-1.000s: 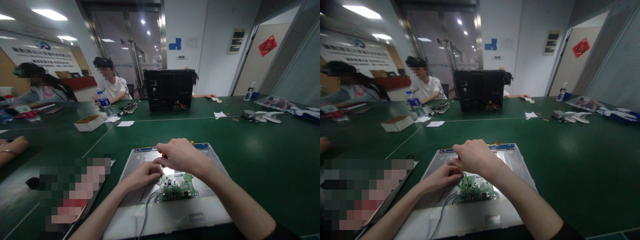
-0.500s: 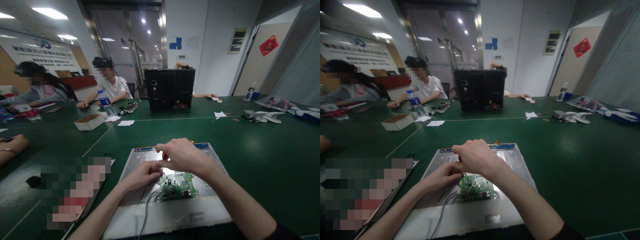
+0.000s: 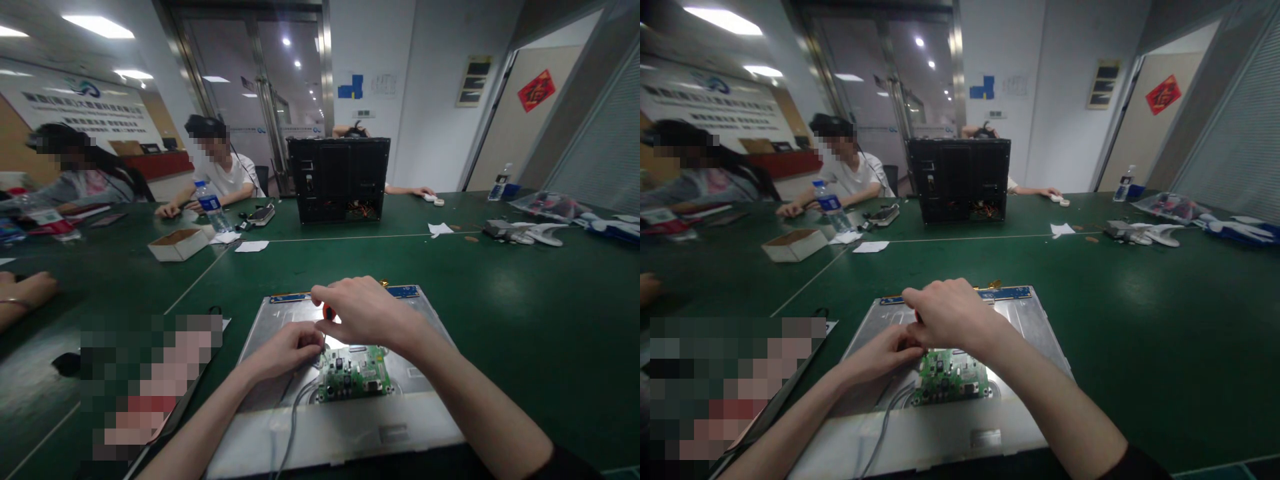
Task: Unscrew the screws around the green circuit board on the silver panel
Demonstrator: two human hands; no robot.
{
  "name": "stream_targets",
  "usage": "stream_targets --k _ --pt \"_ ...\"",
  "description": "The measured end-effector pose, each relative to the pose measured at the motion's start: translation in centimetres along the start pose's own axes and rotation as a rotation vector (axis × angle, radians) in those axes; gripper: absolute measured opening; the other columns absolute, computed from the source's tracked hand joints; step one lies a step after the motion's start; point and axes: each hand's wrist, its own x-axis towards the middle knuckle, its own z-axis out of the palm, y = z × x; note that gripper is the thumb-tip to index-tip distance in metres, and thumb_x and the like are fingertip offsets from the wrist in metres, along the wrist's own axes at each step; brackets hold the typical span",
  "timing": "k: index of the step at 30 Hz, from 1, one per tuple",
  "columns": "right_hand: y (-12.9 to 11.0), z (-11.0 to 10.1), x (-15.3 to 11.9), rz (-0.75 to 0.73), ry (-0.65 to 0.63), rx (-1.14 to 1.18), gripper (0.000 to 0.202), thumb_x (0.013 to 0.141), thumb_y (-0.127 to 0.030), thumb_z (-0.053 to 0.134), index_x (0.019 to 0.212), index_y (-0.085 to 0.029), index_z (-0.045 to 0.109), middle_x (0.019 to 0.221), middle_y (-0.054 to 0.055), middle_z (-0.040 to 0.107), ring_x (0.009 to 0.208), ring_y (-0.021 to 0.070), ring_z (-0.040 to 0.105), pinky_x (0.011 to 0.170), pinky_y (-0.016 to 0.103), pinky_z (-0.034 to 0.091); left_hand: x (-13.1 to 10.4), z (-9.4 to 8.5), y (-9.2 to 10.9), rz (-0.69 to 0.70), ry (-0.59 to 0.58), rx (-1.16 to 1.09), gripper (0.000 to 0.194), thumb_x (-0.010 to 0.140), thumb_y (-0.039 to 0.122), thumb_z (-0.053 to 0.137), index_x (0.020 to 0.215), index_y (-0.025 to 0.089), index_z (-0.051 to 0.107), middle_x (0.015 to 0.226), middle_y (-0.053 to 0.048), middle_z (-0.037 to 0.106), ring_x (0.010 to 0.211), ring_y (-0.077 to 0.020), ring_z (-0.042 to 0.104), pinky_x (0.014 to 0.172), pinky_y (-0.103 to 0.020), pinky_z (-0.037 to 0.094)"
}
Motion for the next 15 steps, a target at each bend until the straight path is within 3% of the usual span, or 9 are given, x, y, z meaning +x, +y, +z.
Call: stream_targets --k 6,11,15 --pt "-0.08 0.03 0.33 0.076 -0.035 -0.026 0.026 0.090 -0.045 0.055 0.089 -0.021 0.065 0.077 0.003 0.070 0.066 0.0163 0.061 0.050 0.027 0.020 -0.21 0.02 0.27 -0.032 -0.001 -0.004 0.012 0.078 0.027 0.055 0.076 0.016 0.059 0.065 0.002 0.054 0.060 -0.0130 0.048 0.057 -0.024 0.036" --pt "-0.09 -0.28 0.13 0.047 -0.032 -0.009 0.016 0.085 -0.026 0.054 0.098 -0.018 0.060 0.086 0.005 0.071 0.068 0.0150 0.058 0.050 0.027 0.020 -0.14 -0.15 0.33 -0.031 -0.002 0.031 0.011 0.076 0.027 0.057 0.075 0.016 0.059 0.062 0.004 0.051 0.058 -0.0124 0.045 0.056 -0.024 0.035" --pt "-0.11 -0.48 -0.11 -0.013 -0.032 0.032 0.021 0.081 -0.024 0.054 0.101 -0.016 0.055 0.090 0.006 0.069 0.069 0.0147 0.057 0.051 0.027 0.022 -0.08 -0.16 0.26 0.002 -0.011 0.008 0.014 0.077 0.030 0.058 0.073 0.016 0.057 0.062 0.004 0.049 0.059 -0.0123 0.044 0.055 -0.023 0.035"
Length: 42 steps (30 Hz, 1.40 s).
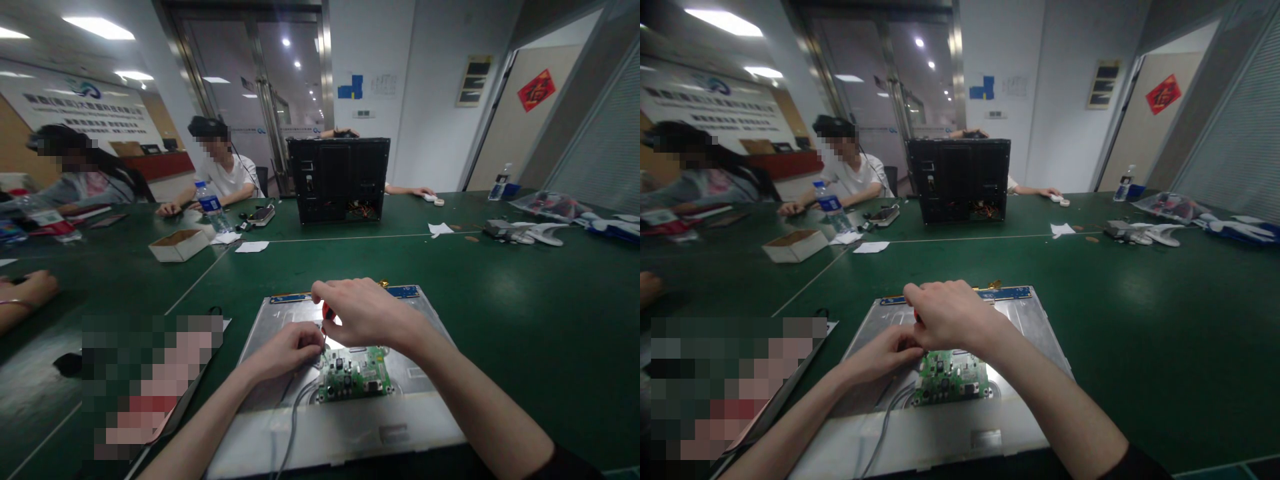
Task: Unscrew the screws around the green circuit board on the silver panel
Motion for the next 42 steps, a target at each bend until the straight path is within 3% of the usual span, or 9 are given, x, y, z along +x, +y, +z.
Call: stream_targets --k 8,11,13,17,22,28,30,36,42 --pt "0.3 0.4 0.3 0.070 -0.004 -0.024 0.026 0.091 -0.045 0.052 0.092 -0.021 0.062 0.080 0.003 0.070 0.068 0.0158 0.059 0.051 0.027 0.022 -0.3 0.3 0.1 -0.036 0.011 -0.024 0.012 0.080 0.028 0.055 0.082 0.016 0.057 0.069 0.002 0.055 0.060 -0.0133 0.049 0.056 -0.024 0.037" --pt "0.1 0.3 0.4 0.077 -0.014 -0.035 0.024 0.093 -0.039 0.048 0.087 -0.021 0.064 0.077 0.003 0.070 0.066 0.0153 0.059 0.051 0.027 0.021 -0.3 0.4 0.0 -0.051 0.015 -0.003 0.013 0.080 0.028 0.054 0.079 0.016 0.058 0.066 0.002 0.054 0.060 -0.0134 0.049 0.056 -0.024 0.036" --pt "0.0 0.2 0.3 0.060 0.004 -0.032 0.017 0.090 -0.031 0.051 0.095 -0.020 0.063 0.083 0.004 0.071 0.068 0.0159 0.059 0.051 0.028 0.021 -0.3 0.3 -0.1 -0.039 0.020 -0.007 0.013 0.079 0.028 0.055 0.076 0.016 0.058 0.062 0.003 0.051 0.059 -0.0130 0.047 0.055 -0.024 0.035" --pt "0.0 0.0 0.0 -0.007 0.013 0.001 0.023 0.081 -0.023 0.055 0.102 -0.015 0.057 0.091 0.007 0.070 0.070 0.0167 0.059 0.051 0.027 0.024 -0.1 0.2 0.2 0.002 0.011 -0.013 0.014 0.076 0.029 0.057 0.070 0.017 0.054 0.060 0.004 0.048 0.059 -0.0127 0.044 0.055 -0.024 0.035" --pt "0.0 0.0 -0.1 -0.048 -0.017 0.034 0.028 0.086 -0.035 0.056 0.106 -0.017 0.055 0.092 0.006 0.070 0.073 0.0173 0.061 0.053 0.027 0.027 -0.2 0.1 0.8 0.007 0.030 0.032 0.013 0.075 0.028 0.057 0.069 0.017 0.053 0.064 0.003 0.051 0.063 -0.0138 0.046 0.059 -0.025 0.036" --pt "-0.3 0.1 0.5 0.129 -0.017 -0.061 0.030 0.093 -0.046 0.047 0.091 -0.021 0.064 0.075 0.004 0.069 0.065 0.0174 0.061 0.050 0.027 0.021 -0.3 0.3 0.8 -0.050 0.016 0.013 0.013 0.078 0.029 0.054 0.075 0.017 0.058 0.063 0.003 0.053 0.058 -0.0128 0.047 0.054 -0.024 0.035" --pt "-0.2 0.1 0.5 0.135 -0.032 -0.066 0.032 0.095 -0.044 0.044 0.086 -0.020 0.065 0.071 0.004 0.068 0.063 0.0168 0.060 0.050 0.027 0.021 -0.3 0.3 0.6 -0.065 0.019 0.019 0.013 0.079 0.029 0.054 0.074 0.017 0.058 0.060 0.004 0.051 0.057 -0.0127 0.046 0.053 -0.023 0.035" --pt "0.0 0.1 -0.1 0.032 0.016 -0.030 0.022 0.086 -0.028 0.050 0.103 -0.015 0.054 0.081 0.006 0.069 0.060 0.0147 0.055 0.048 0.027 0.020 -0.2 0.3 0.6 -0.036 0.029 0.006 0.012 0.077 0.028 0.057 0.072 0.017 0.056 0.062 0.004 0.050 0.059 -0.0125 0.045 0.055 -0.023 0.035" --pt "-0.1 0.1 -0.3 0.003 0.012 -0.011 0.024 0.083 -0.035 0.056 0.099 -0.016 0.053 0.084 0.005 0.070 0.063 0.0156 0.057 0.048 0.027 0.020 -0.1 0.1 0.6 -0.011 0.014 -0.009 0.010 0.076 0.026 0.057 0.072 0.017 0.056 0.066 0.003 0.053 0.063 -0.0136 0.047 0.059 -0.024 0.037"
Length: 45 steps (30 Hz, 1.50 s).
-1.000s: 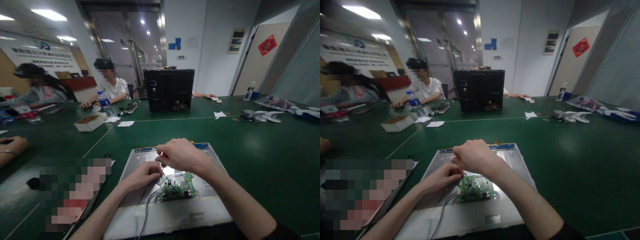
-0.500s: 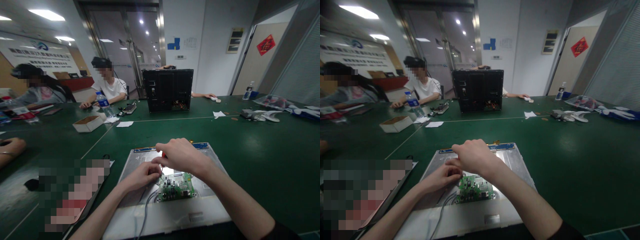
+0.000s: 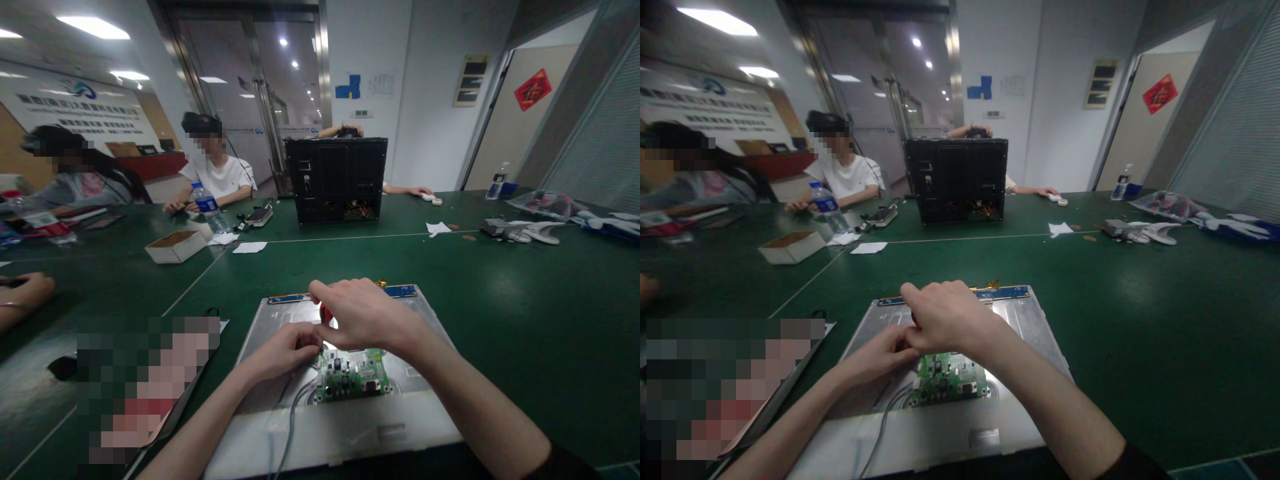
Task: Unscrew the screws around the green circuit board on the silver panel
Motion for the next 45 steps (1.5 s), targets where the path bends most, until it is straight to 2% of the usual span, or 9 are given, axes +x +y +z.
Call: stream_targets --k 5,8,13,20,24,28,37,43,45 --pt "0.01 0.11 0.45 0.081 -0.021 -0.028 0.028 0.089 -0.045 0.053 0.097 -0.018 0.058 0.083 0.004 0.071 0.065 0.0168 0.061 0.049 0.027 0.021 -0.04 0.12 -0.30 -0.021 0.003 -0.025 0.011 0.078 0.028 0.056 0.081 0.017 0.059 0.070 0.001 0.057 0.063 -0.0137 0.049 0.058 -0.024 0.039" --pt "-0.02 0.06 0.43 0.074 -0.022 -0.042 0.023 0.091 -0.038 0.050 0.099 -0.018 0.058 0.081 0.005 0.070 0.065 0.0164 0.060 0.050 0.027 0.021 -0.10 0.13 -0.36 -0.045 0.010 0.022 0.013 0.078 0.029 0.056 0.075 0.017 0.057 0.065 0.002 0.053 0.060 -0.0133 0.047 0.056 -0.024 0.037" --pt "-0.07 -0.08 0.09 0.002 -0.009 -0.002 0.022 0.082 -0.026 0.055 0.101 -0.015 0.052 0.086 0.006 0.069 0.065 0.0150 0.057 0.049 0.026 0.021 -0.04 -0.02 -0.09 -0.022 0.008 0.032 0.013 0.077 0.029 0.057 0.072 0.018 0.055 0.060 0.004 0.049 0.059 -0.0134 0.045 0.055 -0.023 0.036" --pt "-0.04 0.02 0.42 0.051 -0.014 -0.009 0.028 0.088 -0.043 0.055 0.098 -0.018 0.057 0.083 0.004 0.070 0.065 0.0163 0.059 0.048 0.026 0.021 -0.08 0.03 -0.17 0.020 -0.006 0.009 0.012 0.078 0.027 0.055 0.083 0.016 0.059 0.072 0.000 0.059 0.065 -0.0151 0.051 0.062 -0.026 0.040" --pt "-0.10 0.01 0.47 0.067 -0.016 -0.031 0.024 0.091 -0.039 0.049 0.097 -0.018 0.059 0.079 0.004 0.070 0.064 0.0159 0.058 0.049 0.027 0.021 -0.12 0.04 -0.34 -0.016 0.008 0.023 0.012 0.079 0.029 0.054 0.077 0.017 0.057 0.067 0.002 0.055 0.061 -0.0142 0.048 0.058 -0.025 0.038" --pt "-0.13 -0.21 0.18 0.027 -0.020 -0.016 0.021 0.085 -0.030 0.053 0.100 -0.016 0.055 0.085 0.005 0.070 0.064 0.0152 0.057 0.049 0.027 0.020 0.04 0.00 -0.37 0.009 0.013 0.043 0.012 0.076 0.028 0.055 0.072 0.017 0.055 0.065 0.003 0.051 0.061 -0.0132 0.046 0.057 -0.024 0.036" --pt "-0.10 -0.24 0.42 0.080 -0.037 -0.045 0.026 0.089 -0.042 0.054 0.099 -0.018 0.058 0.085 0.005 0.072 0.069 0.0180 0.062 0.049 0.027 0.020 -0.22 0.15 -0.33 -0.035 0.022 0.025 0.014 0.078 0.030 0.055 0.079 0.017 0.058 0.068 0.002 0.056 0.062 -0.0141 0.049 0.056 -0.024 0.037" --pt "-0.11 -0.07 0.20 0.035 0.014 -0.053 0.020 0.083 -0.024 0.054 0.100 -0.016 0.054 0.087 0.005 0.071 0.067 0.0167 0.061 0.047 0.028 0.018 -0.06 0.09 -0.20 -0.029 0.019 0.014 0.016 0.075 0.033 0.057 0.070 0.017 0.055 0.059 0.005 0.047 0.058 -0.0129 0.044 0.053 -0.023 0.034" --pt "-0.08 0.02 0.13 0.012 0.027 -0.048 0.020 0.081 -0.025 0.056 0.099 -0.015 0.054 0.089 0.006 0.070 0.067 0.0166 0.061 0.047 0.028 0.018 -0.02 0.07 -0.26 -0.031 0.022 0.015 0.017 0.075 0.033 0.058 0.071 0.017 0.055 0.059 0.005 0.047 0.058 -0.0129 0.044 0.053 -0.023 0.034"
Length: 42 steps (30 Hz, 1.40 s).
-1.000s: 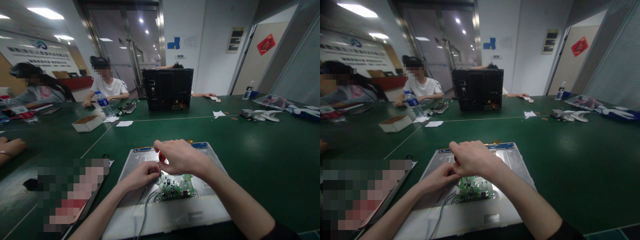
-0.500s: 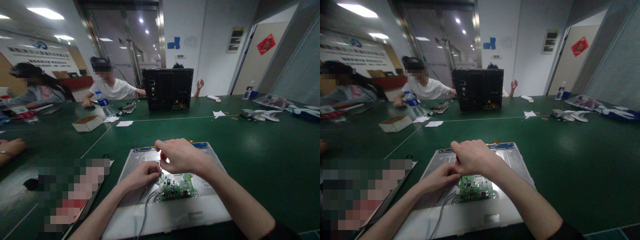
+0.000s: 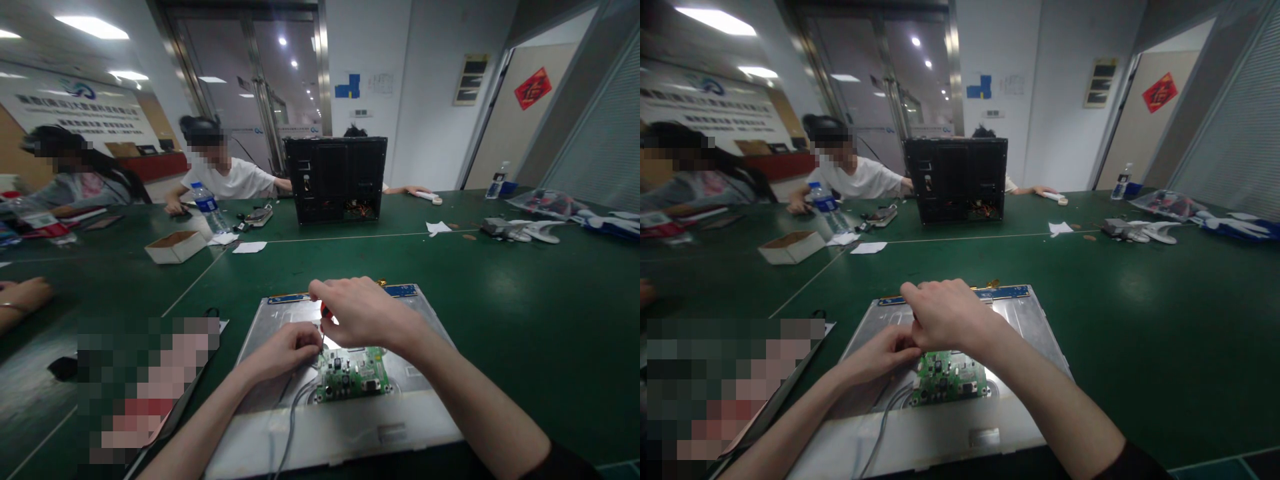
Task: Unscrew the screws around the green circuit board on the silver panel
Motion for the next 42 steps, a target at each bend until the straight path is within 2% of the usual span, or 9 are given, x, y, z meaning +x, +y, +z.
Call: stream_targets --k 6,12,16,21,25,30,33,38,42 --pt "0.2 0.2 0.3 0.054 -0.032 -0.008 0.026 0.085 -0.041 0.061 0.098 -0.018 0.056 0.087 0.004 0.072 0.069 0.0176 0.063 0.048 0.027 0.020 -0.1 0.1 -0.4 0.003 0.005 -0.035 0.015 0.077 0.031 0.057 0.079 0.017 0.057 0.067 0.003 0.054 0.061 -0.0137 0.049 0.058 -0.025 0.039" --pt "0.1 0.2 0.5 0.094 -0.029 -0.029 0.031 0.090 -0.049 0.053 0.096 -0.020 0.061 0.083 0.005 0.072 0.067 0.0183 0.064 0.048 0.028 0.019 -0.2 0.0 0.0 -0.022 -0.024 -0.004 0.013 0.078 0.030 0.055 0.078 0.017 0.058 0.069 0.001 0.059 0.062 -0.0144 0.052 0.059 -0.025 0.040" --pt "0.1 0.4 0.6 0.088 -0.022 -0.052 0.027 0.093 -0.043 0.049 0.091 -0.020 0.062 0.077 0.005 0.071 0.065 0.0171 0.062 0.048 0.028 0.018 -0.1 0.0 0.3 -0.022 -0.001 0.027 0.013 0.077 0.029 0.055 0.074 0.017 0.059 0.062 0.003 0.053 0.059 -0.0134 0.048 0.057 -0.025 0.037" --pt "0.1 0.4 0.3 0.043 -0.010 -0.025 0.017 0.085 -0.028 0.052 0.098 -0.017 0.057 0.082 0.005 0.071 0.063 0.0161 0.060 0.047 0.028 0.018 -0.1 0.1 0.3 0.000 -0.004 0.014 0.013 0.074 0.029 0.056 0.068 0.018 0.055 0.057 0.004 0.047 0.059 -0.0129 0.045 0.056 -0.024 0.035" --pt "0.0 0.1 0.0 -0.013 -0.018 0.033 0.021 0.083 -0.029 0.054 0.099 -0.015 0.053 0.086 0.005 0.071 0.066 0.0168 0.061 0.047 0.027 0.021 -0.2 0.1 0.3 -0.005 0.012 -0.005 0.015 0.075 0.031 0.056 0.068 0.018 0.053 0.058 0.005 0.044 0.057 -0.0122 0.042 0.053 -0.023 0.034" --pt "0.1 0.1 0.3 0.063 -0.050 0.031 0.028 0.086 -0.041 0.059 0.100 -0.018 0.055 0.088 0.004 0.072 0.069 0.0179 0.063 0.048 0.027 0.021 -0.2 0.1 0.4 -0.018 0.012 -0.022 0.013 0.076 0.030 0.055 0.076 0.017 0.055 0.064 0.004 0.051 0.057 -0.0115 0.044 0.054 -0.023 0.035" --pt "0.1 0.2 0.5 0.089 -0.039 0.000 0.029 0.089 -0.046 0.055 0.099 -0.019 0.057 0.083 0.004 0.072 0.068 0.0179 0.063 0.048 0.027 0.020 -0.2 0.0 0.6 -0.031 -0.010 0.013 0.012 0.077 0.028 0.054 0.075 0.017 0.056 0.064 0.003 0.053 0.057 -0.0118 0.045 0.054 -0.023 0.035" --pt "-0.2 0.0 0.4 0.059 -0.025 -0.018 0.017 0.089 -0.032 0.051 0.097 -0.018 0.056 0.080 0.004 0.070 0.063 0.0154 0.059 0.048 0.028 0.019 -0.2 -0.1 0.6 -0.009 0.000 0.035 0.012 0.076 0.028 0.055 0.070 0.018 0.055 0.058 0.004 0.047 0.056 -0.0128 0.044 0.053 -0.024 0.034" --pt "-0.3 -0.1 0.1 0.016 -0.012 0.020 0.018 0.084 -0.030 0.054 0.095 -0.016 0.054 0.082 0.005 0.069 0.062 0.0143 0.056 0.048 0.028 0.019 -0.1 -0.1 0.4 -0.005 -0.007 0.029 0.009 0.074 0.026 0.057 0.071 0.018 0.055 0.060 0.004 0.050 0.059 -0.0134 0.046 0.055 -0.024 0.036"
